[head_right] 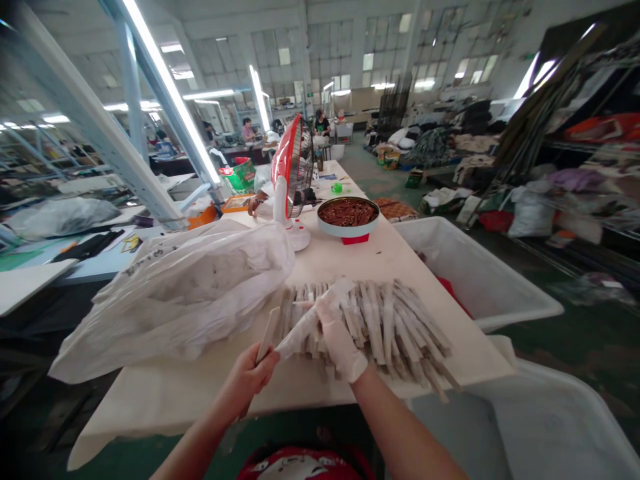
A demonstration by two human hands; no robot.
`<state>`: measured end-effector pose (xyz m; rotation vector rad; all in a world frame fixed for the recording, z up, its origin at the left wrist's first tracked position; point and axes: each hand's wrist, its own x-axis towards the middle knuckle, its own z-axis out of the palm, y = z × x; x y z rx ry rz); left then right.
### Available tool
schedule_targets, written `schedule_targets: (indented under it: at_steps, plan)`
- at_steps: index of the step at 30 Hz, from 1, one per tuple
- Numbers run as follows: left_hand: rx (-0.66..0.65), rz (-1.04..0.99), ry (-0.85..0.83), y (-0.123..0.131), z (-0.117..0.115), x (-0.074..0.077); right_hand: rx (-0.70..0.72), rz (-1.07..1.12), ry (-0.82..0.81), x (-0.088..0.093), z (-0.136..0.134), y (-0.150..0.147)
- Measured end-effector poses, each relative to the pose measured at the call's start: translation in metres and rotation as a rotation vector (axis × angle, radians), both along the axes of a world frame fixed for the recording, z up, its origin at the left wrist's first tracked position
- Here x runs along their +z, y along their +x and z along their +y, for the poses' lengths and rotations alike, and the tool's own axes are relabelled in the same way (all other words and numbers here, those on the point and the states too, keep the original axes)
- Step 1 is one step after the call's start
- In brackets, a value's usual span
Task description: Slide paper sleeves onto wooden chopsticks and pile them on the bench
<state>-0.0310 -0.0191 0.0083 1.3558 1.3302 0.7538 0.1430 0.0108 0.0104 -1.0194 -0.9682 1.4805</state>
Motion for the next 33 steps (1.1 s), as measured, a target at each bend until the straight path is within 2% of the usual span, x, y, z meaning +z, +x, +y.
schedule_targets:
  at_steps: [3, 5, 9, 13, 16, 19, 21, 23, 26, 29, 31, 33]
  plan:
    - [0.047, -0.007, 0.022, 0.012, 0.004, -0.002, 0.118, 0.034, 0.041, -0.007, -0.004, -0.005]
    - [0.027, 0.015, 0.003, 0.017, 0.005, -0.001, 0.159, 0.057, 0.019, -0.013, -0.006, -0.004]
    - [-0.017, 0.049, -0.005, 0.029, 0.004, -0.004, -0.003, 0.117, -0.034, -0.020, -0.010, 0.002]
    - [-0.055, 0.018, 0.039, 0.044, 0.006, -0.009, -0.029, 0.036, -0.046, -0.024, -0.009, 0.019]
    - [-0.083, 0.005, 0.088, 0.039, 0.009, -0.011, -0.082, -0.277, -0.083, -0.026, 0.005, 0.069]
    - [-0.015, 0.002, 0.080, 0.027, 0.009, -0.013, -0.059, -0.923, -0.057, -0.035, 0.032, 0.127]
    - [-0.002, 0.008, 0.050, 0.018, 0.007, -0.015, -0.063, -1.098, -0.114, -0.045, 0.049, 0.148]
    - [-0.023, -0.006, 0.019, 0.006, 0.003, -0.018, -0.034, -1.216, -0.154, -0.057, 0.061, 0.153]
    - [0.015, -0.044, -0.009, -0.021, 0.000, -0.024, 0.017, -1.402, -0.137, -0.067, 0.072, 0.141]
    - [0.157, -0.052, -0.025, -0.055, -0.003, -0.030, -0.004, -1.617, -0.011, -0.057, 0.087, 0.111]
    - [0.255, -0.058, -0.038, -0.075, -0.005, -0.032, -0.018, -1.660, 0.086, -0.041, 0.102, 0.070]
    - [0.321, -0.072, -0.044, -0.094, -0.006, -0.032, 0.041, -1.561, 0.202, -0.026, 0.116, 0.009]
